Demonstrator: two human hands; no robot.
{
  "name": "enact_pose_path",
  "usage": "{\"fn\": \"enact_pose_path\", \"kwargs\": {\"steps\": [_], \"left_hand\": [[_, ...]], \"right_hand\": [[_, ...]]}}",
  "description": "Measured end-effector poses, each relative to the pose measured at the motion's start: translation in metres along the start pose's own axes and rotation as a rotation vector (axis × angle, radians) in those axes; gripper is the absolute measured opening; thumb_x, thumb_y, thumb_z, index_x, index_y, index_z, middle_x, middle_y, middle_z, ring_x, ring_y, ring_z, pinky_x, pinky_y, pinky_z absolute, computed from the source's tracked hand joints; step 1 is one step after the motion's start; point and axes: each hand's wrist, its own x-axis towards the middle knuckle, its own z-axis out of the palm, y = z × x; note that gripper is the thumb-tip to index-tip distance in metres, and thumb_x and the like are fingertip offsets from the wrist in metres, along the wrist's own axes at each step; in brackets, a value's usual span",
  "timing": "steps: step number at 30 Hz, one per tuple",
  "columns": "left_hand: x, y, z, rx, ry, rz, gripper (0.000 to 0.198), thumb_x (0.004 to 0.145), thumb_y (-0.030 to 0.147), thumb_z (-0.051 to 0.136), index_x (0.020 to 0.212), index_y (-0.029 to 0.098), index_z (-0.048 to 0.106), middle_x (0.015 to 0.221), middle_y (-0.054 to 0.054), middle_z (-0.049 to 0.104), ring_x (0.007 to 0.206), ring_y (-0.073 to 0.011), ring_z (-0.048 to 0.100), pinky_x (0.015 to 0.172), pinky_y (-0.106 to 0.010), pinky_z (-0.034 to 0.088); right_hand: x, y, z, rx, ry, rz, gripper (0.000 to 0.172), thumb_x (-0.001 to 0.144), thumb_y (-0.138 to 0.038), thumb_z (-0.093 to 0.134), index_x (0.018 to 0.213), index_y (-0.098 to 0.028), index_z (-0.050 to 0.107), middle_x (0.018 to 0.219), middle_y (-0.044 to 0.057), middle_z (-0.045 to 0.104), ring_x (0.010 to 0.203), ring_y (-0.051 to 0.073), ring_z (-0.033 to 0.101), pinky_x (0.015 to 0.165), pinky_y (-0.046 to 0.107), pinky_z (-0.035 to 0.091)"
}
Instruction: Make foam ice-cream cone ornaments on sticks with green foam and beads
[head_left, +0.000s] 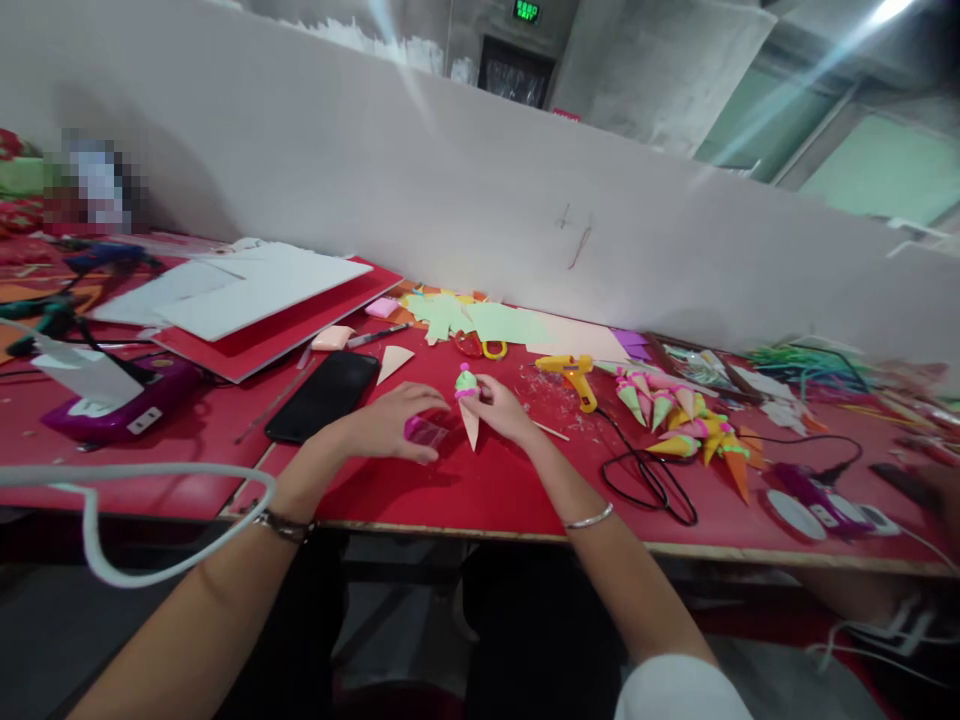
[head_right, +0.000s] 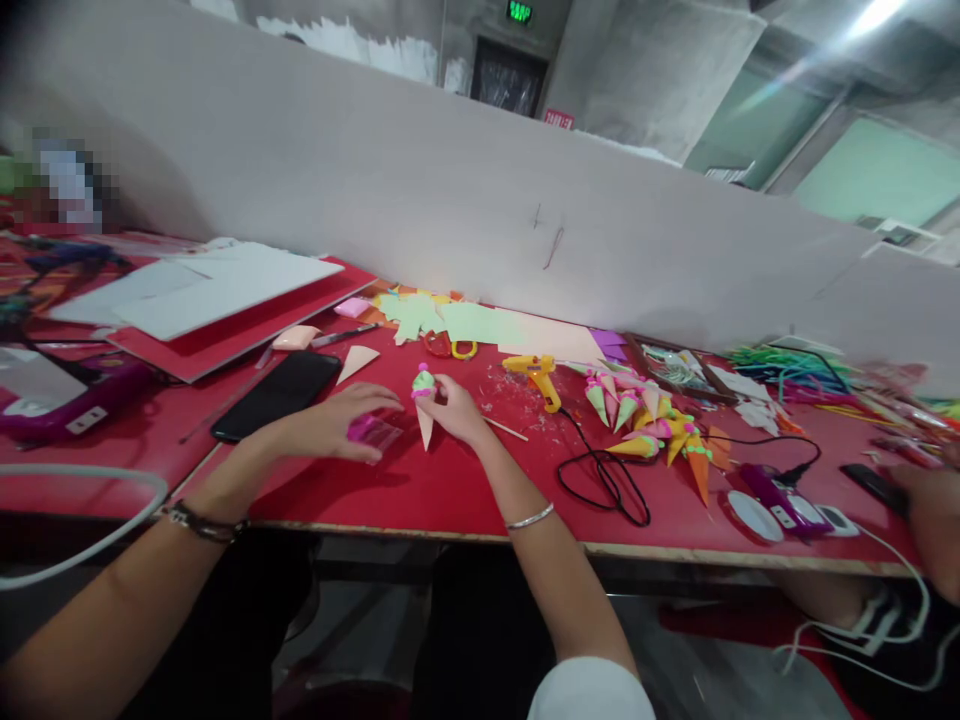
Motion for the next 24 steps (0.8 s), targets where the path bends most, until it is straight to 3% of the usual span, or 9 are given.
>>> {"fn": "enact_pose_path", "kwargs": {"steps": [2, 5, 9, 13, 16, 18, 20, 24], "left_hand": [[-0.005, -0.003, 0.006, 0.131, -0.061, -0.052, 0.071, 0.060, 0.053, 0.060, 0.121, 0.022, 0.041, 0.126, -0.010, 0.037, 0.117, -0.0278, 0.030, 0.095, -0.037, 0.028], [-0.004, -0.006, 0.015, 0.207, -0.075, -0.070, 0.061, 0.066, 0.052, 0.055, 0.119, 0.023, 0.044, 0.119, -0.009, 0.042, 0.109, -0.0253, 0.039, 0.090, -0.035, 0.033], [0.003, 0.000, 0.016, 0.264, 0.015, -0.094, 0.057, 0.067, 0.056, 0.051, 0.112, 0.020, 0.050, 0.106, -0.009, 0.051, 0.098, -0.0234, 0.047, 0.086, -0.034, 0.034], [-0.002, 0.001, 0.002, 0.337, 0.153, -0.149, 0.051, 0.072, 0.057, 0.042, 0.110, 0.025, 0.050, 0.111, -0.006, 0.052, 0.105, -0.0232, 0.044, 0.093, -0.038, 0.027], [-0.015, -0.016, -0.011, 0.464, 0.370, -0.431, 0.053, 0.076, 0.053, 0.037, 0.117, 0.020, 0.043, 0.117, -0.011, 0.047, 0.107, -0.0268, 0.043, 0.088, -0.038, 0.032], [-0.024, -0.032, -0.016, 0.560, 0.431, -0.685, 0.065, 0.070, 0.053, 0.045, 0.123, 0.015, 0.036, 0.121, -0.018, 0.042, 0.108, -0.0346, 0.040, 0.085, -0.043, 0.033], [-0.029, -0.047, -0.018, 0.538, 0.357, -0.859, 0.075, 0.066, 0.053, 0.047, 0.125, 0.009, 0.032, 0.118, -0.024, 0.041, 0.104, -0.0387, 0.043, 0.079, -0.044, 0.036], [-0.026, -0.052, -0.015, 0.495, 0.302, -0.924, 0.071, 0.069, 0.050, 0.043, 0.126, 0.010, 0.030, 0.113, -0.025, 0.044, 0.103, -0.0396, 0.043, 0.075, -0.043, 0.038]], "right_hand": [[-0.004, -0.003, -0.001, -0.164, 0.012, 0.005, 0.038, 0.073, -0.037, 0.052, 0.106, -0.019, 0.048, 0.095, 0.004, 0.061, 0.084, 0.015, 0.056, 0.073, 0.026, 0.042], [-0.009, -0.009, -0.004, -0.424, 0.032, 0.072, 0.038, 0.075, -0.037, 0.050, 0.108, -0.019, 0.046, 0.097, 0.006, 0.060, 0.086, 0.017, 0.056, 0.072, 0.027, 0.041], [-0.017, -0.024, -0.001, -0.744, 0.060, 0.122, 0.048, 0.075, -0.040, 0.049, 0.116, -0.017, 0.039, 0.104, 0.011, 0.056, 0.093, 0.023, 0.054, 0.072, 0.030, 0.040], [-0.029, -0.038, 0.007, -0.893, 0.053, 0.171, 0.062, 0.075, -0.042, 0.048, 0.126, -0.015, 0.025, 0.113, 0.015, 0.050, 0.093, 0.026, 0.054, 0.070, 0.033, 0.042], [-0.038, -0.045, 0.013, -0.937, 0.031, 0.195, 0.068, 0.074, -0.040, 0.049, 0.129, -0.014, 0.020, 0.112, 0.016, 0.048, 0.097, 0.028, 0.051, 0.072, 0.036, 0.042], [-0.042, -0.048, 0.015, -0.948, 0.020, 0.204, 0.070, 0.074, -0.039, 0.050, 0.130, -0.014, 0.018, 0.113, 0.016, 0.048, 0.100, 0.028, 0.049, 0.075, 0.037, 0.042], [-0.044, -0.050, 0.016, -0.953, 0.008, 0.215, 0.071, 0.073, -0.039, 0.051, 0.131, -0.015, 0.017, 0.115, 0.016, 0.047, 0.103, 0.029, 0.047, 0.076, 0.038, 0.041], [-0.051, -0.055, 0.017, -0.956, 0.009, 0.231, 0.073, 0.073, -0.037, 0.052, 0.132, -0.017, 0.014, 0.116, 0.016, 0.047, 0.104, 0.030, 0.046, 0.073, 0.038, 0.043]]}}
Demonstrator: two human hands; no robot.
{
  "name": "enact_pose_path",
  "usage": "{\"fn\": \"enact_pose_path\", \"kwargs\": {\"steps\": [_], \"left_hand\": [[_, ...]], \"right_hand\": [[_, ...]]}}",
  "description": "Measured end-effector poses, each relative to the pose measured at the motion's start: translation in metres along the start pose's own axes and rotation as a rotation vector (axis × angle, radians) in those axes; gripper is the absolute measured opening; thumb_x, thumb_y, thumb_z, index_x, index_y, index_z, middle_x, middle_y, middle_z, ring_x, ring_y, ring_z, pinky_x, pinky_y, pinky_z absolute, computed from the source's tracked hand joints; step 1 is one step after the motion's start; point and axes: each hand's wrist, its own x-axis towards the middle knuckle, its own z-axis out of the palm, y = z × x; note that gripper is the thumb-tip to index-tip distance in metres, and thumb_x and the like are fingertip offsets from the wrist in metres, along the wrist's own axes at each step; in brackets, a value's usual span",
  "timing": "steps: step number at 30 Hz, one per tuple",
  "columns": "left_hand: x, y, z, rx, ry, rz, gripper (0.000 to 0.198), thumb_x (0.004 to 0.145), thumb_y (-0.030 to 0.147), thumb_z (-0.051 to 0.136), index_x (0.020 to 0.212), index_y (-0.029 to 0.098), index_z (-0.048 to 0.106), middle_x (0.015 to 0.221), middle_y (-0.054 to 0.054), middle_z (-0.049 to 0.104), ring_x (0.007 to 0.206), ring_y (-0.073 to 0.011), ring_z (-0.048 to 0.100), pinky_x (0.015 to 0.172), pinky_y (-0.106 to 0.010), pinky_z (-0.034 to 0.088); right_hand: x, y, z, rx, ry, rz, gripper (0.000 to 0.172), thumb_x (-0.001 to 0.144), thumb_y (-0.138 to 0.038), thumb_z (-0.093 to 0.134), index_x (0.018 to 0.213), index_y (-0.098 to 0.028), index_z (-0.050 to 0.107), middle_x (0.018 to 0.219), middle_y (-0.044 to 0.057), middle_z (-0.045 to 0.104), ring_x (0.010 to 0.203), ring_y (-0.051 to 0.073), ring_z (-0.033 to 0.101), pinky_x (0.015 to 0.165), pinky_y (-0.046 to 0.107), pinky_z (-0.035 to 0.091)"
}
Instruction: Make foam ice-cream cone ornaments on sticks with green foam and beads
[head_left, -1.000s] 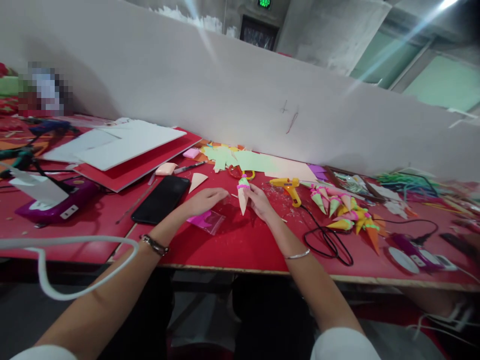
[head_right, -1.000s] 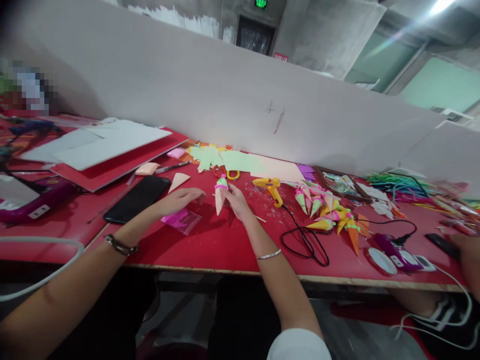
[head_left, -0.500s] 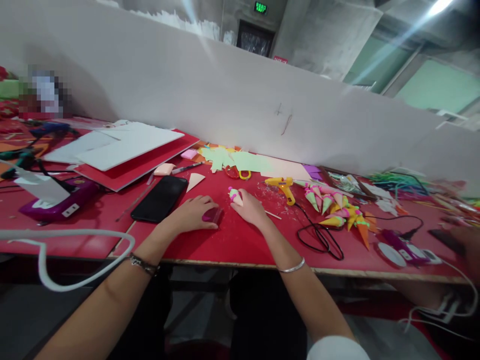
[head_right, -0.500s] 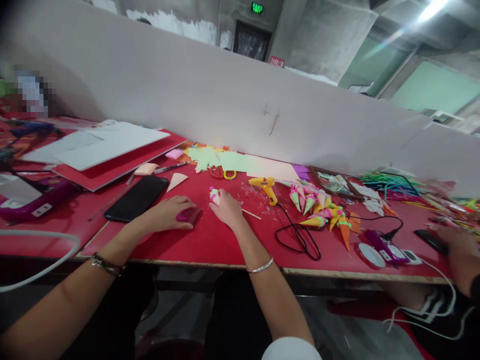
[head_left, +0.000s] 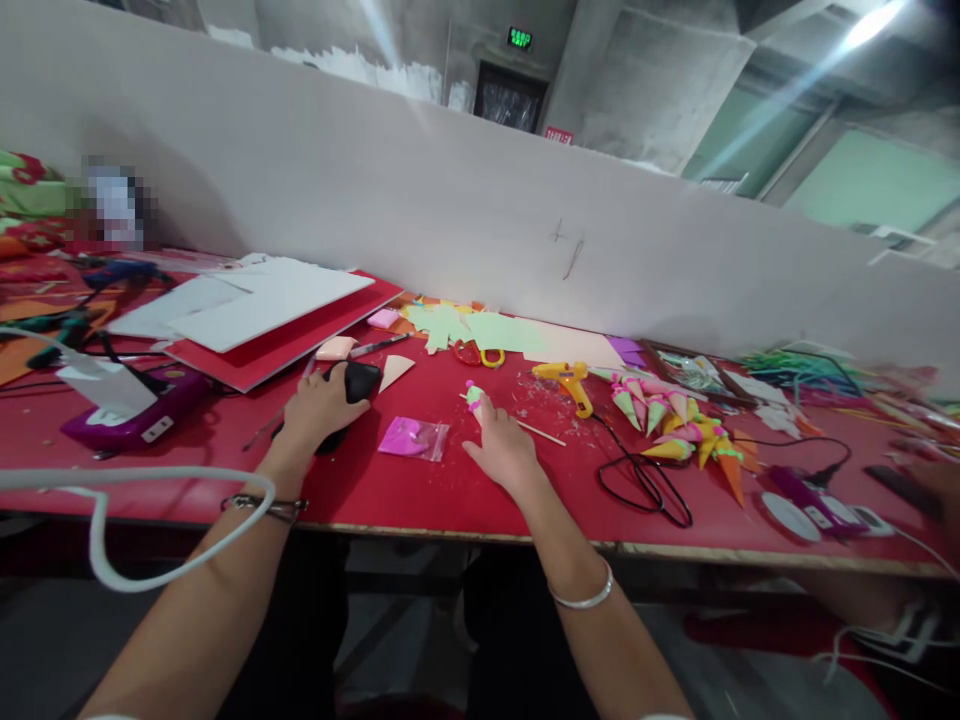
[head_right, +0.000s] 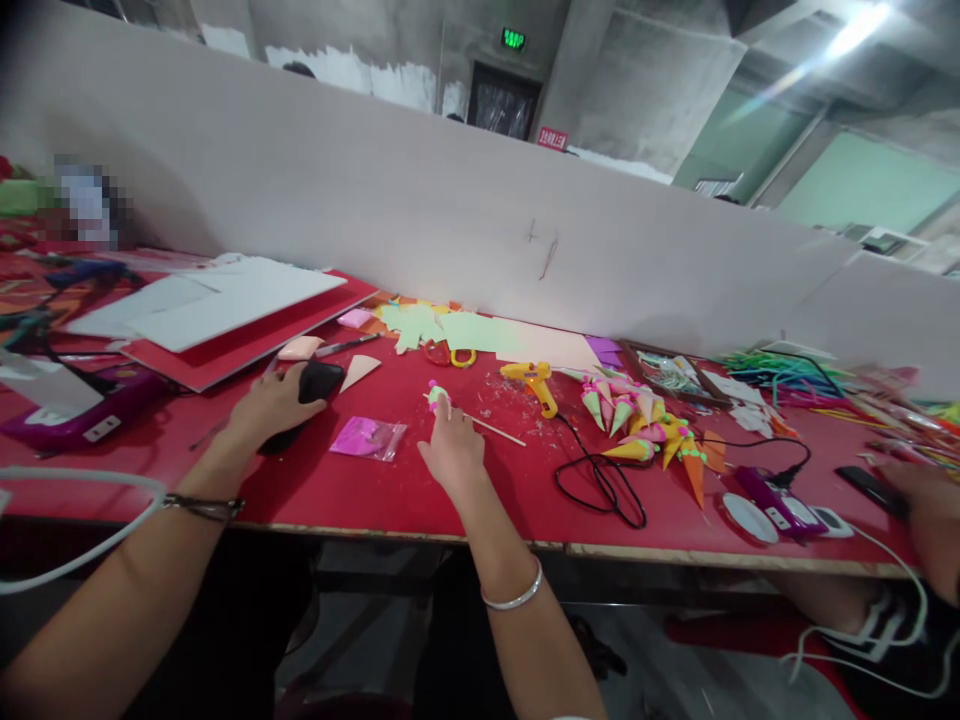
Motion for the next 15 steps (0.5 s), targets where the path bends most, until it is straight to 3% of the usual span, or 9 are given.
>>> {"fn": "enact_pose_path", "kwargs": {"steps": [5, 9, 11, 13, 15], "left_hand": [[-0.006, 0.022, 0.003, 0.045, 0.148, -0.073, 0.066, 0.072, 0.044, 0.041, 0.129, 0.013, 0.027, 0.108, -0.026, 0.046, 0.099, -0.0409, 0.045, 0.071, -0.044, 0.037], [-0.010, 0.027, 0.004, 0.018, 0.244, -0.084, 0.065, 0.072, 0.038, 0.044, 0.129, 0.010, 0.028, 0.112, -0.027, 0.044, 0.101, -0.0414, 0.044, 0.074, -0.046, 0.036], [-0.016, 0.030, 0.000, 0.012, 0.306, 0.029, 0.063, 0.071, 0.034, 0.046, 0.126, 0.008, 0.033, 0.121, -0.026, 0.038, 0.110, -0.0402, 0.037, 0.084, -0.049, 0.031], [-0.025, 0.035, -0.006, 0.018, 0.379, 0.284, 0.062, 0.069, 0.033, 0.049, 0.125, 0.013, 0.035, 0.134, -0.018, 0.026, 0.122, -0.0365, 0.023, 0.095, -0.049, 0.020], [-0.035, 0.042, -0.008, -0.022, 0.314, 0.573, 0.060, 0.070, 0.039, 0.049, 0.125, 0.020, 0.036, 0.137, -0.011, 0.025, 0.125, -0.0302, 0.021, 0.100, -0.045, 0.017]], "right_hand": [[-0.016, -0.003, -0.005, -0.007, 0.073, 0.046, 0.072, 0.073, -0.037, 0.051, 0.132, -0.020, 0.013, 0.112, 0.015, 0.049, 0.098, 0.029, 0.049, 0.068, 0.036, 0.044], [-0.027, -0.003, -0.008, 0.019, 0.183, 0.019, 0.068, 0.074, -0.033, 0.051, 0.131, -0.020, 0.017, 0.110, 0.014, 0.049, 0.103, 0.028, 0.046, 0.072, 0.035, 0.043], [-0.029, -0.002, -0.009, 0.067, 0.222, -0.021, 0.060, 0.076, -0.032, 0.048, 0.129, -0.020, 0.022, 0.112, 0.012, 0.049, 0.105, 0.026, 0.045, 0.077, 0.035, 0.042], [-0.030, -0.001, -0.007, 0.134, 0.195, -0.074, 0.050, 0.078, -0.034, 0.045, 0.124, -0.021, 0.030, 0.112, 0.011, 0.050, 0.104, 0.023, 0.047, 0.078, 0.034, 0.041], [-0.030, 0.001, -0.003, 0.200, 0.120, -0.136, 0.043, 0.079, -0.035, 0.044, 0.118, -0.021, 0.038, 0.108, 0.010, 0.053, 0.098, 0.021, 0.051, 0.077, 0.032, 0.042]]}}
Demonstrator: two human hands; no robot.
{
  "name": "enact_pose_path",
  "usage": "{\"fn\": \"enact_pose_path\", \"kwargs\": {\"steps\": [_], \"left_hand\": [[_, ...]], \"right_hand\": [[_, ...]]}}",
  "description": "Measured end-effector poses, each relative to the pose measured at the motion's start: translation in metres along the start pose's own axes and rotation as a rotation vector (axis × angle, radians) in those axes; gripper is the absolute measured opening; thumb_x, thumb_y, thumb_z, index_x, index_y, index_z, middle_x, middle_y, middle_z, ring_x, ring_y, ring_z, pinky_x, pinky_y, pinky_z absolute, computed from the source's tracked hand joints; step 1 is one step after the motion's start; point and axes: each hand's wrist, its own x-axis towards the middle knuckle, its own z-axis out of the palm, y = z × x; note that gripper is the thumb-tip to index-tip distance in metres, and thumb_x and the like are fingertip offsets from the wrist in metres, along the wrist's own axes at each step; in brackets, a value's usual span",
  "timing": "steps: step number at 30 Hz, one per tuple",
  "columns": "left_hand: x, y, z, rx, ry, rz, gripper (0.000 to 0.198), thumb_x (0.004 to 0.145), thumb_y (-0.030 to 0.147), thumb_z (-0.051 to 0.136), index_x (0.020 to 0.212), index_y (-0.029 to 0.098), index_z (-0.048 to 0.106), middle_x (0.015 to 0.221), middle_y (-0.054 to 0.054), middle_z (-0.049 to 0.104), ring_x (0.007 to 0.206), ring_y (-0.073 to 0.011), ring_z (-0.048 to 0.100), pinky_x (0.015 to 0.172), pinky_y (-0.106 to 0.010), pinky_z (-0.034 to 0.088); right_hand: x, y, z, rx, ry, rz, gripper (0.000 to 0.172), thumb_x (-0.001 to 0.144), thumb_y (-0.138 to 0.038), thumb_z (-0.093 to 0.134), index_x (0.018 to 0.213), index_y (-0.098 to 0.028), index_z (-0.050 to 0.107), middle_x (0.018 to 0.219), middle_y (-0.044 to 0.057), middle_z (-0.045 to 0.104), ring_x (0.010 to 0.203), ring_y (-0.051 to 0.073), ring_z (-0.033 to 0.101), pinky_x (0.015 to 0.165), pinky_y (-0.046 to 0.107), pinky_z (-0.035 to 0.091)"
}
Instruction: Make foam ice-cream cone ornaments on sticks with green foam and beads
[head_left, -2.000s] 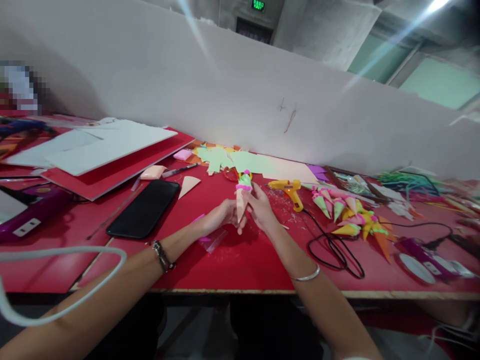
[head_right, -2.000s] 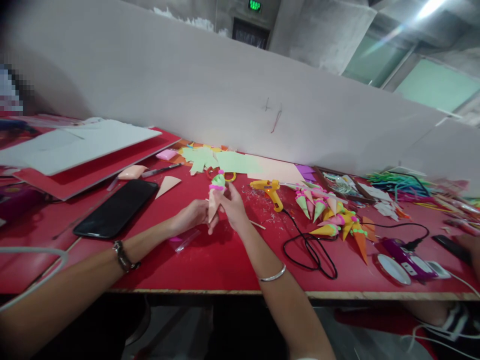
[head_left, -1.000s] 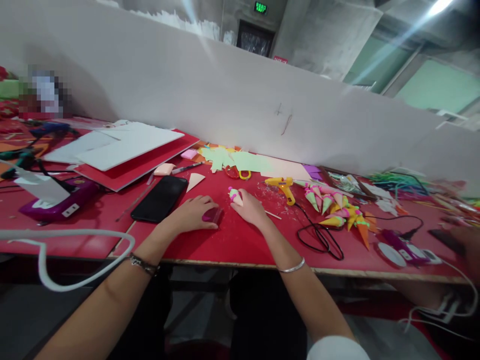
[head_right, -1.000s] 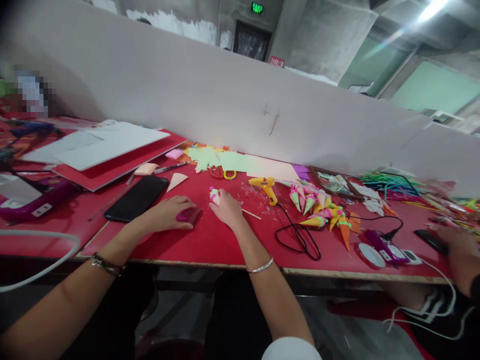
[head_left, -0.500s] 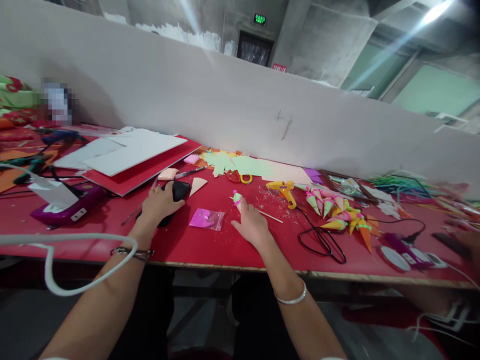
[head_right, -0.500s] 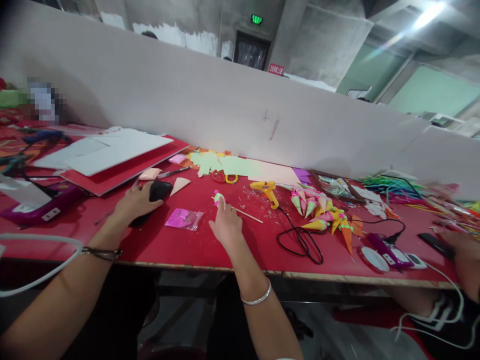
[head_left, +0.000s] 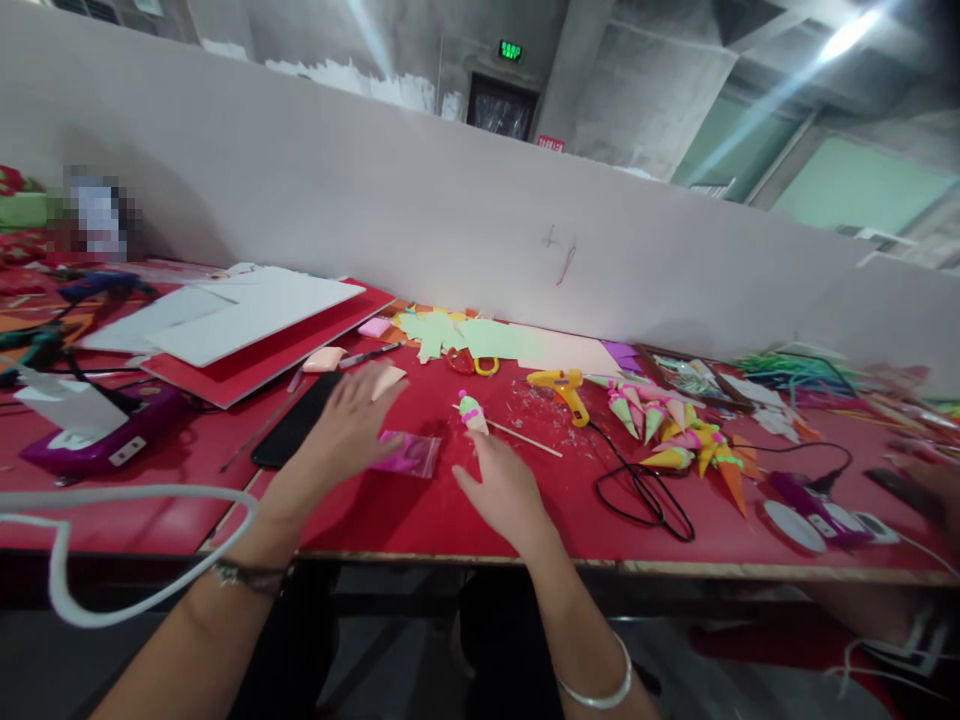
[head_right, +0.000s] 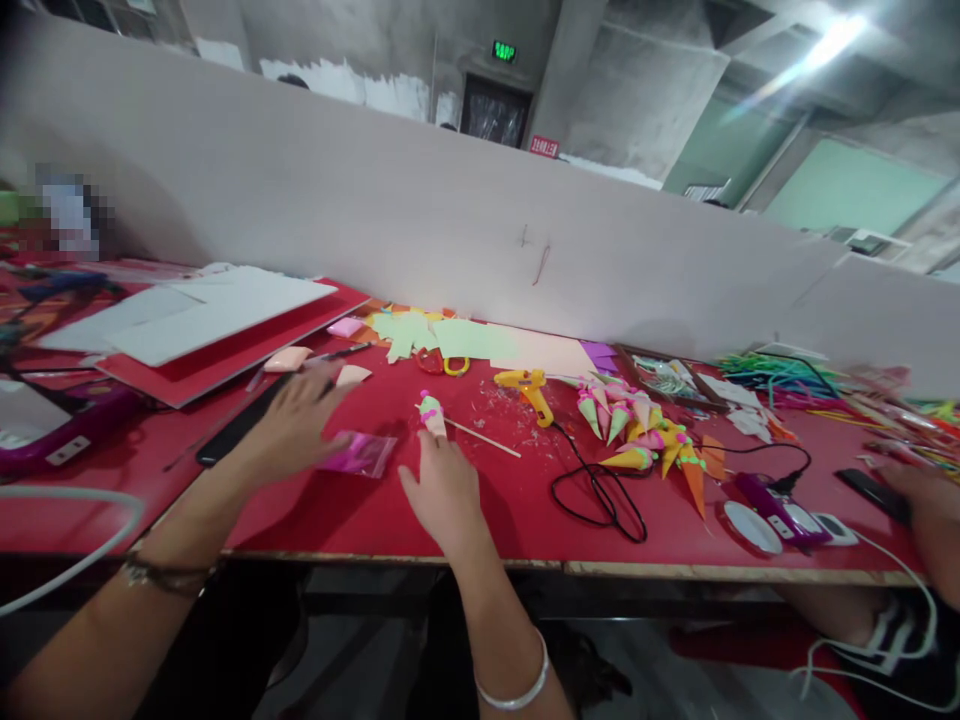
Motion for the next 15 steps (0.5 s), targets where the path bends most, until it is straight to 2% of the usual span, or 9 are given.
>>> {"fn": "enact_pose_path", "kwargs": {"steps": [2, 3, 7, 10, 15], "left_hand": [[-0.003, 0.008, 0.002, -0.095, -0.089, 0.143, 0.063, 0.068, 0.045, 0.052, 0.125, 0.023, 0.037, 0.134, -0.009, 0.033, 0.123, -0.0281, 0.026, 0.102, -0.044, 0.013], [-0.003, 0.009, 0.005, -0.138, -0.135, 0.152, 0.064, 0.066, 0.046, 0.053, 0.124, 0.022, 0.039, 0.129, -0.010, 0.039, 0.121, -0.0284, 0.030, 0.102, -0.045, 0.015], [-0.002, 0.003, 0.016, -0.329, -0.318, 0.162, 0.054, 0.067, 0.045, 0.055, 0.114, 0.021, 0.048, 0.114, -0.010, 0.050, 0.103, -0.0242, 0.047, 0.088, -0.037, 0.037], [0.000, 0.002, 0.016, -0.367, -0.324, 0.165, 0.050, 0.067, 0.045, 0.055, 0.110, 0.020, 0.049, 0.102, -0.009, 0.052, 0.094, -0.0229, 0.049, 0.083, -0.036, 0.039], [0.001, 0.020, 0.009, -0.374, -0.285, 0.198, 0.035, 0.067, 0.040, 0.056, 0.094, 0.018, 0.054, 0.091, -0.008, 0.052, 0.089, -0.0222, 0.050, 0.078, -0.033, 0.040]], "right_hand": [[0.000, 0.002, 0.004, 0.057, -0.061, -0.050, 0.037, 0.078, -0.035, 0.045, 0.112, -0.020, 0.045, 0.102, 0.009, 0.056, 0.092, 0.020, 0.053, 0.075, 0.030, 0.043], [0.000, 0.002, 0.006, 0.074, -0.074, -0.068, 0.035, 0.077, -0.035, 0.046, 0.108, -0.020, 0.047, 0.100, 0.008, 0.056, 0.091, 0.019, 0.054, 0.075, 0.030, 0.043], [-0.002, 0.002, 0.009, 0.092, -0.088, -0.096, 0.030, 0.077, -0.036, 0.047, 0.102, -0.019, 0.051, 0.098, 0.008, 0.056, 0.092, 0.020, 0.053, 0.076, 0.031, 0.043], [-0.003, 0.001, 0.008, 0.110, -0.103, -0.103, 0.033, 0.077, -0.035, 0.047, 0.106, -0.019, 0.050, 0.102, 0.009, 0.055, 0.099, 0.021, 0.051, 0.082, 0.034, 0.042], [-0.004, 0.002, 0.008, 0.206, -0.112, -0.087, 0.039, 0.076, -0.033, 0.049, 0.112, -0.019, 0.046, 0.109, 0.010, 0.053, 0.105, 0.022, 0.047, 0.087, 0.036, 0.039]]}}
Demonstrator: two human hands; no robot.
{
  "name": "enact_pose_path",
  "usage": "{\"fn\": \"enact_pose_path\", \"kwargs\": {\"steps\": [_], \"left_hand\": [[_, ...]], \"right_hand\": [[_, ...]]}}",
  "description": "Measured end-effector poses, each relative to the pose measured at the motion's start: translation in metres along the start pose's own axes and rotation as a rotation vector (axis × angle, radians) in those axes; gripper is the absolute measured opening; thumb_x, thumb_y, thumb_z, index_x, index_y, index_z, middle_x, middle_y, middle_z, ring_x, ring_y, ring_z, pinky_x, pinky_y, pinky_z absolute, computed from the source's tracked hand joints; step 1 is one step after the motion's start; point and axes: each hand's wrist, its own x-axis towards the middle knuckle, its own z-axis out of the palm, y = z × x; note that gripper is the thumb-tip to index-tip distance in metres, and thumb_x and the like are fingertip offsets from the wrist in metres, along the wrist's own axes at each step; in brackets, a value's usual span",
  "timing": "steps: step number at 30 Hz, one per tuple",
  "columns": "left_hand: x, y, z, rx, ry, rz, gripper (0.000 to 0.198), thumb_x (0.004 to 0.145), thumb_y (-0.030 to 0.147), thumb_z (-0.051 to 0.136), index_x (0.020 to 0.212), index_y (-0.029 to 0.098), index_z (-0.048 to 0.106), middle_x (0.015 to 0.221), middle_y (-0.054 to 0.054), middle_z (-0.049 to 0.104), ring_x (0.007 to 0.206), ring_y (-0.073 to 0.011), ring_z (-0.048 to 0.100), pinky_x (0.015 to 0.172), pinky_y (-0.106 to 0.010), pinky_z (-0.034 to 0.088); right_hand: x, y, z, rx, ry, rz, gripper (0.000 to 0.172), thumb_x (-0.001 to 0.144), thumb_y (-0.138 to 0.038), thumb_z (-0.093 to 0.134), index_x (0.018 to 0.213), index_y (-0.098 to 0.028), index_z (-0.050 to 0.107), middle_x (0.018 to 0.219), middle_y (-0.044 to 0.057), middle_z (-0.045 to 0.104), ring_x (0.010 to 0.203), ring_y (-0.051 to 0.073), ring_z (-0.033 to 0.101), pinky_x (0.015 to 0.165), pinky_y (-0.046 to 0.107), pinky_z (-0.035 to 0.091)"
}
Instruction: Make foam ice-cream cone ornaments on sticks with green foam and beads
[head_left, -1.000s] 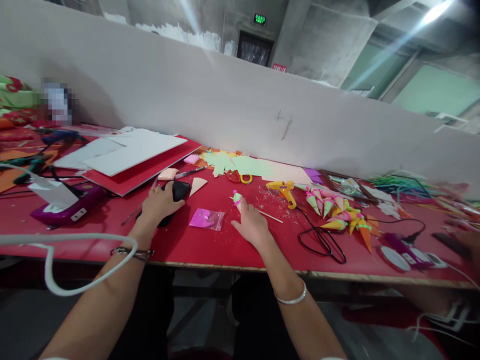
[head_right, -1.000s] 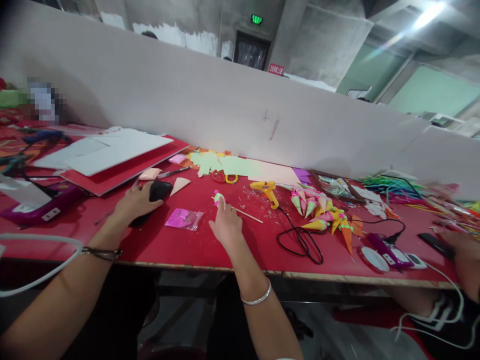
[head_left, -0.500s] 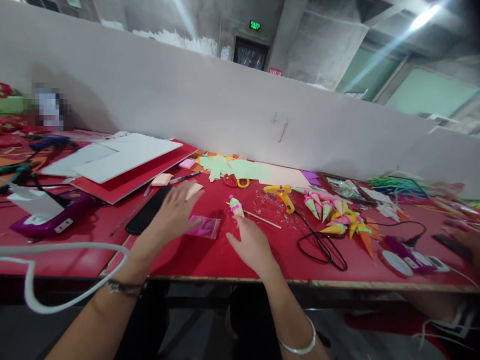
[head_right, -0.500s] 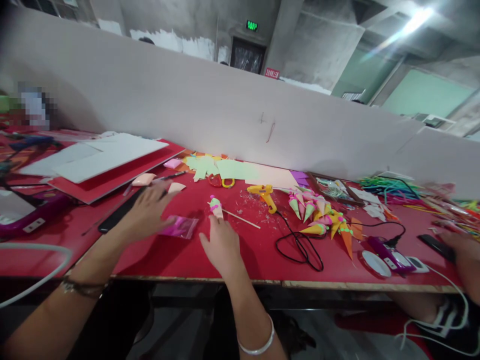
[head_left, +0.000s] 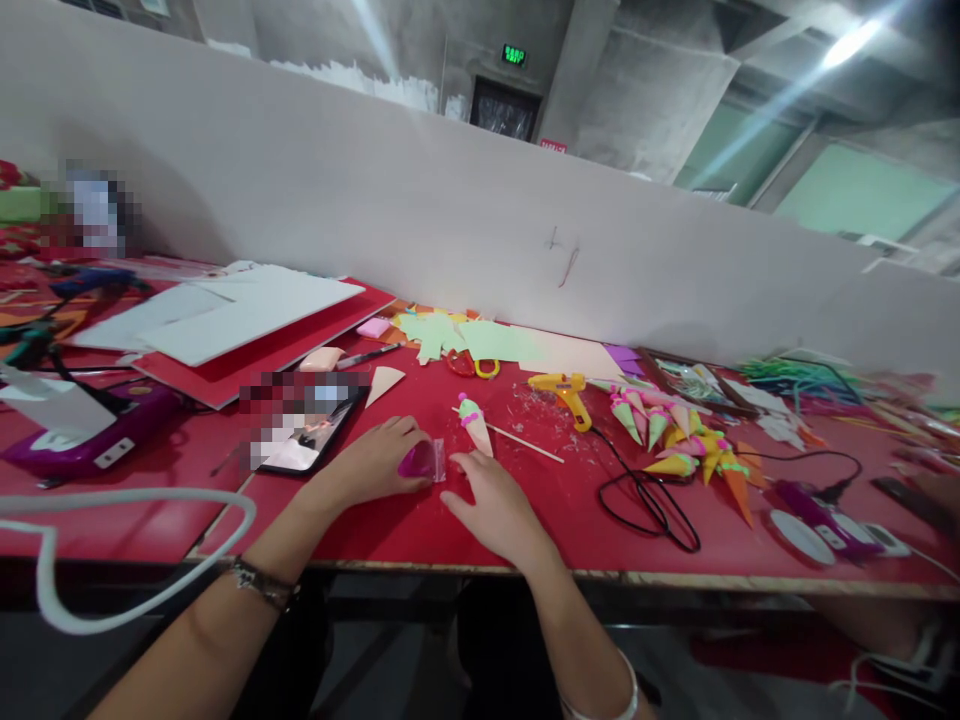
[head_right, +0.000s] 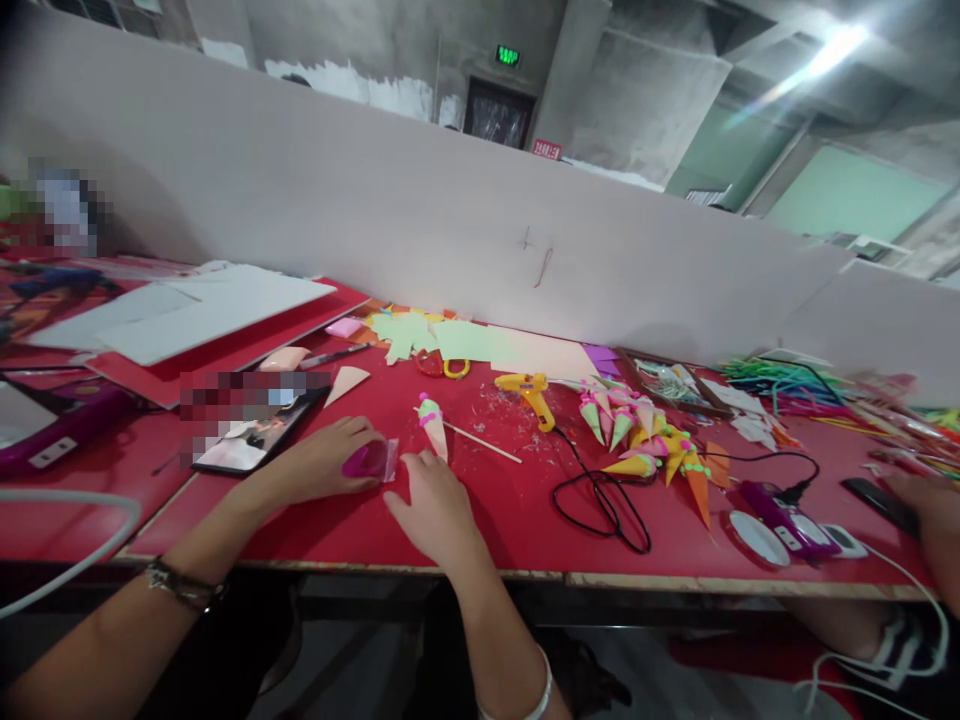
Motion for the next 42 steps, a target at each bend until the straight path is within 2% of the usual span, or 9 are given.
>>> {"fn": "enact_pose_path", "kwargs": {"steps": [2, 5, 12, 15, 22, 27, 33, 38, 42], "left_hand": [[0.000, 0.006, -0.001, -0.027, 0.002, 0.006, 0.029, 0.068, 0.036, 0.055, 0.090, 0.017, 0.053, 0.091, -0.008, 0.053, 0.087, -0.0212, 0.052, 0.075, -0.031, 0.041], [0.000, 0.011, -0.005, -0.100, 0.012, -0.009, 0.033, 0.070, 0.032, 0.052, 0.099, 0.018, 0.047, 0.097, -0.008, 0.054, 0.086, -0.0206, 0.054, 0.071, -0.030, 0.043], [-0.004, 0.018, -0.017, -0.207, 0.077, 0.045, 0.047, 0.072, 0.026, 0.049, 0.116, 0.017, 0.037, 0.116, -0.011, 0.050, 0.102, -0.0221, 0.050, 0.084, -0.033, 0.040], [-0.004, 0.019, -0.013, -0.199, 0.105, 0.100, 0.051, 0.072, 0.027, 0.049, 0.120, 0.017, 0.034, 0.119, -0.012, 0.047, 0.107, -0.0223, 0.046, 0.088, -0.034, 0.038], [-0.004, 0.016, -0.010, -0.141, 0.107, 0.094, 0.060, 0.070, 0.048, 0.052, 0.120, 0.017, 0.039, 0.117, -0.013, 0.048, 0.106, -0.0255, 0.046, 0.087, -0.037, 0.038], [-0.006, 0.020, -0.019, -0.177, 0.088, 0.100, 0.058, 0.071, 0.048, 0.052, 0.119, 0.018, 0.041, 0.113, -0.011, 0.049, 0.102, -0.0233, 0.047, 0.087, -0.035, 0.038], [-0.006, 0.026, -0.021, -0.220, 0.065, 0.171, 0.056, 0.072, 0.047, 0.051, 0.121, 0.020, 0.040, 0.110, -0.009, 0.049, 0.100, -0.0221, 0.046, 0.085, -0.034, 0.038], [-0.006, 0.031, -0.021, -0.192, 0.052, 0.214, 0.051, 0.071, 0.047, 0.052, 0.115, 0.021, 0.045, 0.096, -0.007, 0.052, 0.086, -0.0187, 0.049, 0.074, -0.029, 0.041], [-0.008, 0.034, -0.020, -0.104, 0.073, 0.241, 0.049, 0.071, 0.042, 0.055, 0.114, 0.022, 0.045, 0.096, -0.006, 0.051, 0.086, -0.0185, 0.048, 0.071, -0.028, 0.040]], "right_hand": [[0.000, 0.000, 0.000, 0.103, 0.004, -0.010, 0.040, 0.075, -0.031, 0.050, 0.114, -0.020, 0.045, 0.110, 0.008, 0.052, 0.102, 0.020, 0.048, 0.086, 0.035, 0.040], [0.000, -0.002, -0.001, 0.318, 0.025, -0.008, 0.040, 0.075, -0.027, 0.050, 0.114, -0.023, 0.043, 0.105, 0.005, 0.053, 0.092, 0.015, 0.053, 0.079, 0.030, 0.044], [-0.003, -0.009, -0.004, 0.600, 0.112, 0.023, 0.034, 0.075, -0.023, 0.050, 0.107, -0.023, 0.044, 0.100, 0.004, 0.053, 0.090, 0.012, 0.053, 0.075, 0.025, 0.045], [-0.004, -0.010, -0.002, 0.630, 0.126, 0.022, 0.030, 0.074, -0.022, 0.051, 0.103, -0.023, 0.044, 0.099, 0.003, 0.051, 0.089, 0.012, 0.052, 0.074, 0.025, 0.046], [-0.009, -0.016, -0.007, 0.669, 0.087, 0.012, 0.029, 0.075, -0.021, 0.050, 0.103, -0.023, 0.045, 0.099, 0.002, 0.053, 0.094, 0.012, 0.052, 0.078, 0.025, 0.045], [-0.015, -0.018, -0.009, 0.686, 0.048, -0.007, 0.031, 0.077, -0.023, 0.049, 0.107, -0.023, 0.046, 0.103, 0.002, 0.054, 0.093, 0.011, 0.053, 0.080, 0.025, 0.045], [-0.016, -0.018, -0.005, 0.573, 0.110, -0.054, 0.034, 0.076, -0.029, 0.052, 0.110, -0.023, 0.049, 0.112, 0.003, 0.052, 0.101, 0.014, 0.050, 0.087, 0.028, 0.042], [-0.015, -0.022, -0.007, 0.519, 0.016, -0.098, 0.031, 0.074, -0.027, 0.055, 0.104, -0.022, 0.055, 0.109, 0.004, 0.056, 0.101, 0.016, 0.051, 0.089, 0.031, 0.040], [-0.015, -0.024, -0.006, 0.563, -0.033, -0.079, 0.028, 0.074, -0.029, 0.054, 0.100, -0.019, 0.057, 0.101, 0.004, 0.060, 0.093, 0.016, 0.056, 0.083, 0.030, 0.044]]}}
